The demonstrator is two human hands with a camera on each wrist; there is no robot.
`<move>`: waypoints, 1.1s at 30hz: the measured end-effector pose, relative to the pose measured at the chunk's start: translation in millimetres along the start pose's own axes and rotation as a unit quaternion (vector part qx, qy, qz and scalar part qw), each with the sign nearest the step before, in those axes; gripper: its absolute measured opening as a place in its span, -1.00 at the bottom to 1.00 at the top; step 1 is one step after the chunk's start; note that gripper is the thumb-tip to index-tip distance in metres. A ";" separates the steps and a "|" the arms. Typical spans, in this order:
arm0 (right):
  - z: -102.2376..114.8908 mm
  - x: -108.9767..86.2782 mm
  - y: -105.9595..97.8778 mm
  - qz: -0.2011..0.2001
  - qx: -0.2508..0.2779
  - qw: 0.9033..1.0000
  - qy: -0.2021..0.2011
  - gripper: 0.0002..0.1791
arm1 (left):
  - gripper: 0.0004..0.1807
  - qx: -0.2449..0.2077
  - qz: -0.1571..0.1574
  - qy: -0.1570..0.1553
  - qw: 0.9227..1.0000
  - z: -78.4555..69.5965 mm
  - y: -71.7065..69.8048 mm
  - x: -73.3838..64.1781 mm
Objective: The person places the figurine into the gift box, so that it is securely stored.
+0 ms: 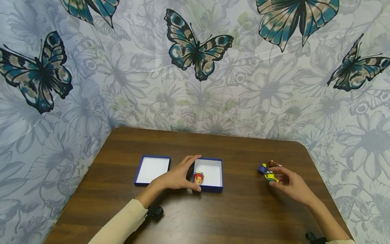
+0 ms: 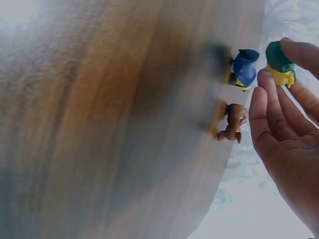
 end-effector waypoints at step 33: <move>22.2 13.3 18.0 -0.029 0.035 0.999 -0.030 -0.54 | 0.35 0.001 0.003 -0.001 1.000 -1.0 -0.5 -0.5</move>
Point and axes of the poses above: each hand's wrist, its own x-axis towards the middle knuckle, its own y-axis out of the palm, z = x × y, the point moved 8 cm from there along x, towards the middle knuckle, and after that the axes turned 15 degrees about x, right-handed, at the moved point
